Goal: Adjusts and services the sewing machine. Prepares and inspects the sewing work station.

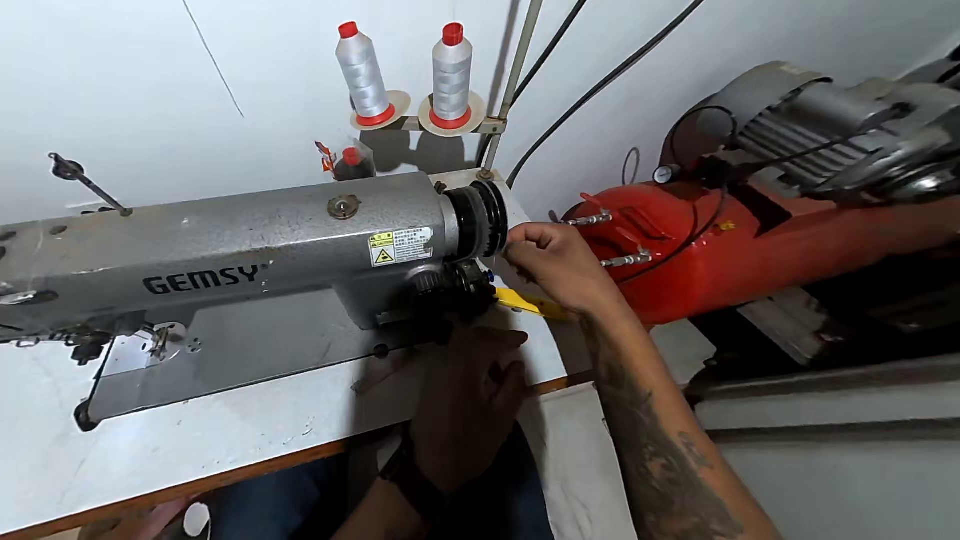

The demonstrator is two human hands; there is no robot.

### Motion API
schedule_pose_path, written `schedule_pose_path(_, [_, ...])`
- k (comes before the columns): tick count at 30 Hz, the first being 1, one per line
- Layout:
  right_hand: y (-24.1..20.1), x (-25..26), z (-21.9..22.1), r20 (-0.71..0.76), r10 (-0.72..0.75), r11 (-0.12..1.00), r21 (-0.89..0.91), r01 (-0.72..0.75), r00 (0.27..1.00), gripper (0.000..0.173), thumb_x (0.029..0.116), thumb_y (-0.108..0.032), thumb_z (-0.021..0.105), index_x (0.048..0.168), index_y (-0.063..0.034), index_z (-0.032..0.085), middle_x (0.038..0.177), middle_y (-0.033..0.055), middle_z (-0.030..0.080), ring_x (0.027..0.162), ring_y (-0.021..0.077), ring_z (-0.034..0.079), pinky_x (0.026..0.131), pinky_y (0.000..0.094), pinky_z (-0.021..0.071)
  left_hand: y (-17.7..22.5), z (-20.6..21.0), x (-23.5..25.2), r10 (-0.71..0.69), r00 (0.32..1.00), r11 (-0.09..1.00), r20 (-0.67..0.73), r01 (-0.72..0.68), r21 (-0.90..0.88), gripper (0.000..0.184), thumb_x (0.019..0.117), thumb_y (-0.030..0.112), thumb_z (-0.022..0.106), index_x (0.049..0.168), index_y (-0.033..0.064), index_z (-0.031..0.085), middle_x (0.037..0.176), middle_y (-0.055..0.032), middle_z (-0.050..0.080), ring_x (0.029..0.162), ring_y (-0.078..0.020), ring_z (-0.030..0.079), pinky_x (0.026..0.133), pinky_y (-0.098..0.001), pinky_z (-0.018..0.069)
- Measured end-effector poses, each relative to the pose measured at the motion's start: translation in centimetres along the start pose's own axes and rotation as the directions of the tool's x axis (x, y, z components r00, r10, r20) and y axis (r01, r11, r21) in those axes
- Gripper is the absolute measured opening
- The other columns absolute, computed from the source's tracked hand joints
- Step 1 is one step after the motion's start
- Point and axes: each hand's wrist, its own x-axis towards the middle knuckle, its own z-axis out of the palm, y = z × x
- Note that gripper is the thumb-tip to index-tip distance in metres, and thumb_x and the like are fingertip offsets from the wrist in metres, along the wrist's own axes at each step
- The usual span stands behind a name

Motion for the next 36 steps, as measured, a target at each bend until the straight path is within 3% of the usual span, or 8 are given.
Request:
schedule_pose_path(5, [-0.9, -2.8, -0.1, -0.021, 0.069, 0.99, 0.127, -0.065, 0.997, 0.016, 0.0998, -0.017, 0.057, 0.098, -0.0114, 0.072, 0.079, 0.0069, 0.063, 0.061, 0.0165, 0.054, 0.053, 0.0303, 0.0438, 2.2, -3.5, 2.0, 0.09, 0.996, 0.979, -0.003, -0.088, 0.183, 0.02, 0.1006, 0.024, 0.06, 0.115, 0.0227, 0.074, 0.132, 0.0084, 0.064, 0.093, -0.003, 0.067, 0.077, -0.0274, 0.0611])
schedule_pose_path(8, [-0.2, -4.3, 0.0, -0.008, 0.113, 0.954, 0.281, -0.106, 0.994, 0.02, 0.1045, -0.018, 0.051, 0.104, -0.0108, 0.07, 0.102, 0.0089, 0.073, 0.057, 0.0148, 0.054, 0.046, 0.0264, 0.0409, 3.0, -4.2, 4.2, 0.156, 0.985, 0.929, 0.072, -0.171, 0.328, 0.02, 0.1003, 0.019, 0.058, 0.113, 0.0203, 0.073, 0.119, 0.0048, 0.068, 0.093, -0.0073, 0.068, 0.079, -0.0332, 0.0614])
schedule_pose_path(11, [0.8, -5.6, -0.3, -0.013, 0.153, 0.941, 0.309, -0.142, 0.988, 0.023, 0.1093, -0.027, 0.046, 0.11, -0.012, 0.062, 0.087, 0.0078, 0.073, 0.052, 0.0147, 0.056, 0.047, 0.0268, 0.0438, 3.7, -3.9, 5.6, 0.092, 0.975, 0.884, 0.201, -0.173, 0.434, 0.03, 0.103, 0.025, 0.055, 0.131, 0.0205, 0.067, 0.096, 0.0003, 0.072, 0.08, -0.0143, 0.07, 0.073, -0.0423, 0.0617])
schedule_pose_path(14, [1.3, -4.0, -1.1, -0.052, 0.19, 0.973, -0.125, -0.195, 0.98, 0.02, 0.1045, -0.026, 0.053, 0.108, -0.0125, 0.068, 0.072, 0.0062, 0.062, 0.058, 0.0222, 0.058, 0.052, 0.0441, 0.049, 4.1, -2.6, 5.8, -0.125, 0.947, 0.882, 0.295, -0.03, 0.47, 0.034, 0.1022, 0.033, 0.056, 0.133, 0.0245, 0.066, 0.087, -0.0013, 0.072, 0.076, -0.0175, 0.07, 0.071, -0.0468, 0.0611])
schedule_pose_path(17, [1.2, -2.5, -2.0, 0.057, 0.159, 0.834, -0.542, -0.103, 0.986, 0.023, 0.0972, -0.035, 0.065, 0.086, -0.0169, 0.073, 0.071, 0.0074, 0.066, 0.066, 0.0287, 0.065, 0.058, 0.0585, 0.0511, 4.0, -1.1, 3.9, -0.179, 0.95, 0.894, 0.255, 0.049, 0.445, 0.035, 0.1005, 0.04, 0.057, 0.133, 0.0322, 0.067, 0.086, 0.0034, 0.071, 0.076, -0.0132, 0.069, 0.073, -0.0435, 0.0608])
schedule_pose_path(28, [3.7, 3.4, -1.6, 0.22, 0.304, 0.886, -0.424, -0.19, 0.927, 0.021, 0.0903, -0.036, 0.072, 0.082, -0.0163, 0.075, 0.065, 0.0057, 0.062, 0.057, 0.0218, 0.057, 0.054, 0.0494, 0.0479, -0.8, 1.4, 0.1, -0.147, 0.986, 0.973, 0.079, 0.129, 0.19, 0.031, 0.0999, 0.039, 0.059, 0.126, 0.0292, 0.071, 0.085, 0.0087, 0.07, 0.071, -0.0057, 0.065, 0.07, -0.0318, 0.0594])
schedule_pose_path(31, [1.4, 2.8, -1.1, 0.239, 0.296, 0.918, -0.339, -0.206, 0.925, 0.018, 0.0909, -0.023, 0.074, 0.076, -0.0126, 0.072, 0.057, 0.004, 0.055, 0.048, 0.0164, 0.048, 0.046, 0.0384, 0.0393, -0.6, 1.6, 1.3, -0.225, 0.971, 0.974, 0.074, 0.224, 0.026, 0.039, 0.1003, 0.035, 0.061, 0.138, 0.0262, 0.064, 0.088, 0.0044, 0.072, 0.074, -0.0088, 0.068, 0.072, -0.0339, 0.061])
schedule_pose_path(36, [0.5, 5.5, -1.5, 0.37, 0.284, 0.916, -0.378, -0.136, 0.884, 0.027, 0.0907, -0.026, 0.075, 0.071, -0.0098, 0.067, 0.056, 0.0031, 0.052, 0.048, 0.0133, 0.045, 0.048, 0.0352, 0.0369, 0.4, 3.0, 2.8, -0.342, 0.912, 0.662, 0.225, 0.404, -0.631, 0.042, 0.1057, 0.02, 0.056, 0.148, 0.0162, 0.054, 0.089, -0.0124, 0.073, 0.056, -0.017, 0.062, 0.052, -0.0297, 0.0534])
